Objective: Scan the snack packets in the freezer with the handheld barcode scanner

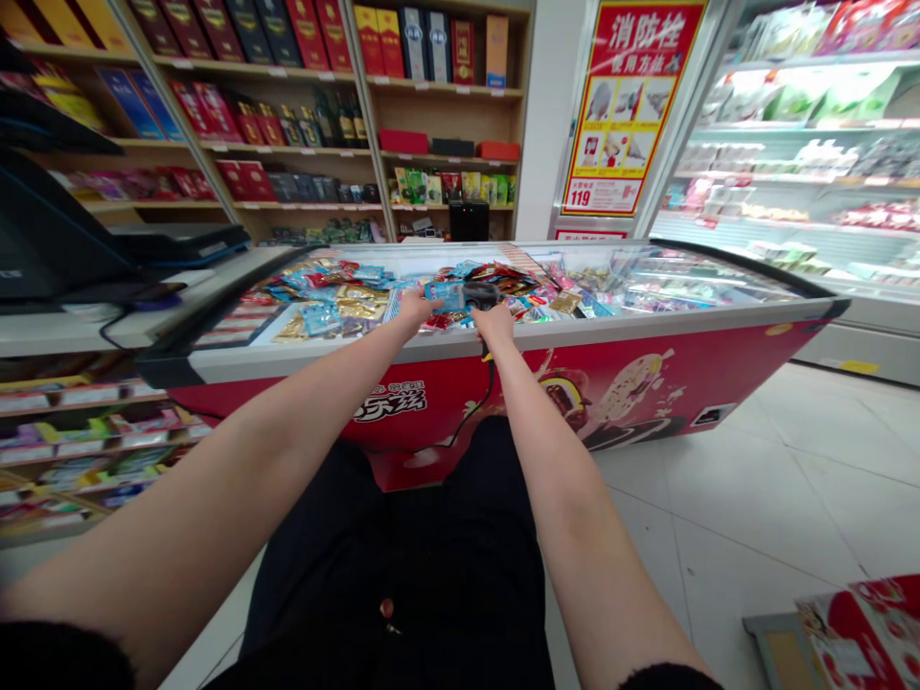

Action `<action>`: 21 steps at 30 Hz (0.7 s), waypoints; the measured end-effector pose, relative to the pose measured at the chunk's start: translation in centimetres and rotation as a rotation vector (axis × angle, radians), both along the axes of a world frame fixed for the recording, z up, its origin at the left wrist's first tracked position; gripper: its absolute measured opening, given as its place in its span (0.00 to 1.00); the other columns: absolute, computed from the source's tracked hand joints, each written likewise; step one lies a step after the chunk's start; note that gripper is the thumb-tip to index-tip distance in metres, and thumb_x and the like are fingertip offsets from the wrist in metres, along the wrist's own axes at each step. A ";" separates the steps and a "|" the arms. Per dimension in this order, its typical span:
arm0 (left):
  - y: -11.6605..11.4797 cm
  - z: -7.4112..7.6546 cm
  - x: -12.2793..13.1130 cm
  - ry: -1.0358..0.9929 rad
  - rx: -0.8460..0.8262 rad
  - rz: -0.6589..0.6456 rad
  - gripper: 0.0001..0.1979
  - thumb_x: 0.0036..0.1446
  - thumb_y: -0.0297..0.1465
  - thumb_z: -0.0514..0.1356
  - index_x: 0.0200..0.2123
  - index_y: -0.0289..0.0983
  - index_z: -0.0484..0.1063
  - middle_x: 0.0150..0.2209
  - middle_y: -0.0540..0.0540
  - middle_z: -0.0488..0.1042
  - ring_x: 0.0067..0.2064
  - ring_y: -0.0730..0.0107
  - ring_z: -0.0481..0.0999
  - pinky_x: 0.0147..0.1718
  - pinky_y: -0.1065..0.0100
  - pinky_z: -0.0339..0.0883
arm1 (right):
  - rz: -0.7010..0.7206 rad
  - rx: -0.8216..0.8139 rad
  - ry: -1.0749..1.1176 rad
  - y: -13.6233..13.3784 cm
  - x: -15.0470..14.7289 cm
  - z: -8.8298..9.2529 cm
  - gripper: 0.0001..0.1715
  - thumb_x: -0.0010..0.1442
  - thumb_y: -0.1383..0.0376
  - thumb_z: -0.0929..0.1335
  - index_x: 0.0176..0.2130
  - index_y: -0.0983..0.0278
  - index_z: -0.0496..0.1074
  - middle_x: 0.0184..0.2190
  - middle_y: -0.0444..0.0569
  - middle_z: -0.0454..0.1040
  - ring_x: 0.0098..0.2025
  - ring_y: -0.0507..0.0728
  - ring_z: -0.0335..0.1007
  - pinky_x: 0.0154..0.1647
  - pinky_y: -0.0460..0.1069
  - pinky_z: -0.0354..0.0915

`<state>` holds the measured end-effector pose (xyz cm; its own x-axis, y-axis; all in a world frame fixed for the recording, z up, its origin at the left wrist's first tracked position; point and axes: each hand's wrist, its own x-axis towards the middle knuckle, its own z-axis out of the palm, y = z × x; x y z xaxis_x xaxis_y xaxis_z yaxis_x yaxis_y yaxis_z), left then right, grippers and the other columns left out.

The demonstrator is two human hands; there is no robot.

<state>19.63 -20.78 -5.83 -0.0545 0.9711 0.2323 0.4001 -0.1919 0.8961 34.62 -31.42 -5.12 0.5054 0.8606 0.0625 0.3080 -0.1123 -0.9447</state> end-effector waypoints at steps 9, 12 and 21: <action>-0.8 2.1 -9.2 -0.281 -0.094 0.126 0.12 0.49 0.20 0.68 0.25 0.36 0.68 0.26 0.52 0.70 0.27 0.74 0.71 0.35 0.66 0.75 | 0.164 -0.014 -0.202 1.4 -5.8 0.9 0.08 0.61 0.64 0.73 0.35 0.69 0.78 0.22 0.51 0.76 0.23 0.59 0.77 0.25 0.48 0.72; -0.8 2.1 -11.9 -0.306 -0.107 0.148 0.15 0.44 0.20 0.72 0.23 0.36 0.67 0.26 0.52 0.70 0.29 0.73 0.73 0.36 0.66 0.76 | 0.236 -0.040 -0.325 1.5 -8.3 1.3 0.11 0.63 0.63 0.72 0.40 0.70 0.79 0.26 0.54 0.80 0.27 0.61 0.81 0.32 0.49 0.75; -0.9 2.2 -17.2 -0.371 -0.092 0.211 0.13 0.42 0.16 0.69 0.25 0.35 0.70 0.27 0.50 0.74 0.36 0.63 0.80 0.36 0.65 0.77 | 0.310 -0.040 -0.675 0.9 -13.7 3.1 0.21 0.65 0.60 0.72 0.53 0.70 0.80 0.43 0.63 0.84 0.53 0.69 0.82 0.50 0.53 0.75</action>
<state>2.47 -21.66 -3.66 -0.3174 0.9455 0.0723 0.0692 -0.0530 0.9962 20.96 -30.48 -1.99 0.1016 0.9657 0.2389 0.8434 0.0437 -0.5355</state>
